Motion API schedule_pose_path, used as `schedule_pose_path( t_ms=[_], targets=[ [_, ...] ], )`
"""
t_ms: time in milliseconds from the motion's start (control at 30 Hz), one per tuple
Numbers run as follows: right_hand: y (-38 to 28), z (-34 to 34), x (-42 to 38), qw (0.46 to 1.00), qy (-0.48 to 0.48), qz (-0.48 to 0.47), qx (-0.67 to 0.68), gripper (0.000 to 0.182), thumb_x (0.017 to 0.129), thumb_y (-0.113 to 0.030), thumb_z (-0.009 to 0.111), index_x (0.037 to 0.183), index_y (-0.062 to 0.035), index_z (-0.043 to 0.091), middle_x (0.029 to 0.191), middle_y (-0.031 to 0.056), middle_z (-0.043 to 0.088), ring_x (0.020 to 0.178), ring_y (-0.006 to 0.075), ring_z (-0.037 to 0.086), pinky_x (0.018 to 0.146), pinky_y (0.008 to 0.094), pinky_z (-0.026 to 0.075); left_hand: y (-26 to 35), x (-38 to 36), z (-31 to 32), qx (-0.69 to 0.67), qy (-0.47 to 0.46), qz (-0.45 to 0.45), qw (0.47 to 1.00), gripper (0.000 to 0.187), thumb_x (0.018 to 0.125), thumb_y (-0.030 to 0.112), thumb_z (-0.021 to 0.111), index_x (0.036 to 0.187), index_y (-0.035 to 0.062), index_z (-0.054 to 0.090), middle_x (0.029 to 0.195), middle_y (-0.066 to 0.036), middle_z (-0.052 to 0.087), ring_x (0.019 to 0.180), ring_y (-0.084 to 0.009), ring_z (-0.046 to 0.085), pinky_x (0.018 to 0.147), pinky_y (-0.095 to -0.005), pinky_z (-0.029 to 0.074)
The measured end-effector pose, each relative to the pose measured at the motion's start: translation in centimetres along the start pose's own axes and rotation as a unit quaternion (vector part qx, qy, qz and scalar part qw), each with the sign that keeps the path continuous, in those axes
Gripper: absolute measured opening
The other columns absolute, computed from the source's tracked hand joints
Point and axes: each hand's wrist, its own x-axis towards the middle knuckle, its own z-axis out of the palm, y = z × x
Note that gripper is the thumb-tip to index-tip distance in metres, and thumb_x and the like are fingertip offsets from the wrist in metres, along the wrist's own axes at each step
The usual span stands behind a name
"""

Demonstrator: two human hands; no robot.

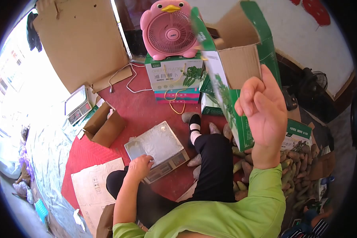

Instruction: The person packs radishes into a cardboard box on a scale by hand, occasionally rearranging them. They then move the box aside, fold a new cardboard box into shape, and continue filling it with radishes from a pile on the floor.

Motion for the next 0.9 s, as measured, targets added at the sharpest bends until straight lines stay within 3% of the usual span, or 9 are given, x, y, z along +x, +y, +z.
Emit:
schedule_pose_path(
  t_ms=[167,300,433,700,767,833,900],
  targets=[
    [1.6,1.4,0.4,0.989,-0.122,0.012,0.083,0.058,0.088,-0.013,0.061,0.135,0.0056,0.031,0.088,0.0123,0.060,0.064,0.0140,0.056,0.061,0.0276,0.047,0.3,-0.2,-0.2,-0.004,-0.004,-0.007,1.000,0.019,0.084,0.020,0.062,0.097,0.0076,0.068,0.092,-0.015,0.065,0.091,-0.0339,0.062,0.080,-0.0418,0.049],
    [7.0,2.8,2.3,0.959,-0.174,0.148,0.165,0.043,0.092,-0.016,0.058,0.127,-0.0003,0.039,0.086,0.0106,0.062,0.068,0.0163,0.062,0.062,0.0270,0.050,-0.2,-0.2,0.0,-0.009,-0.011,-0.013,1.000,0.019,0.084,0.022,0.062,0.099,0.0102,0.068,0.095,-0.013,0.065,0.090,-0.0341,0.063,0.079,-0.0434,0.050],
    [14.3,5.0,2.9,0.931,-0.164,0.273,0.176,0.016,0.093,-0.024,0.057,0.094,-0.0095,0.051,0.074,0.0036,0.060,0.065,0.0142,0.062,0.058,0.0271,0.046,-0.3,-0.6,-0.2,-0.012,-0.003,-0.015,1.000,0.019,0.084,0.021,0.061,0.098,0.0098,0.068,0.095,-0.013,0.065,0.088,-0.0344,0.063,0.078,-0.0432,0.050],
    [23.2,2.9,1.4,0.866,-0.136,0.405,0.260,0.021,0.092,-0.034,0.057,0.083,-0.0152,0.052,0.065,-0.0010,0.055,0.057,0.0134,0.055,0.056,0.0269,0.042,-1.0,-1.2,-0.1,-0.020,0.033,-0.004,0.999,0.016,0.081,0.016,0.063,0.094,0.0067,0.068,0.090,-0.016,0.065,0.086,-0.0363,0.062,0.076,-0.0446,0.049],
    [26.6,-0.5,1.3,0.846,-0.080,0.492,0.192,0.022,0.092,-0.033,0.057,0.079,-0.0158,0.053,0.062,-0.0020,0.053,0.055,0.0131,0.054,0.052,0.0269,0.041,-0.8,-1.3,-0.4,-0.017,0.021,-0.007,1.000,0.017,0.082,0.017,0.063,0.095,0.0070,0.068,0.091,-0.016,0.065,0.089,-0.0367,0.061,0.077,-0.0453,0.048],
    [28.8,-3.5,0.6,0.874,-0.032,0.481,0.056,0.022,0.092,-0.032,0.056,0.077,-0.0157,0.054,0.061,-0.0027,0.053,0.052,0.0127,0.053,0.047,0.0267,0.039,-0.8,-1.2,-0.4,-0.014,0.014,-0.016,1.000,0.019,0.082,0.018,0.063,0.096,0.0068,0.067,0.093,-0.015,0.065,0.089,-0.0367,0.061,0.076,-0.0449,0.048],
    [29.5,-6.5,0.8,0.883,0.071,0.459,-0.074,0.018,0.092,-0.029,0.056,0.085,-0.0122,0.059,0.060,-0.0021,0.052,0.051,0.0120,0.053,0.043,0.0272,0.037,-1.0,-1.2,-0.2,-0.012,0.015,0.008,1.000,0.017,0.084,0.021,0.062,0.096,0.0097,0.066,0.094,-0.013,0.064,0.090,-0.0351,0.062,0.076,-0.0442,0.050]
  ],
)
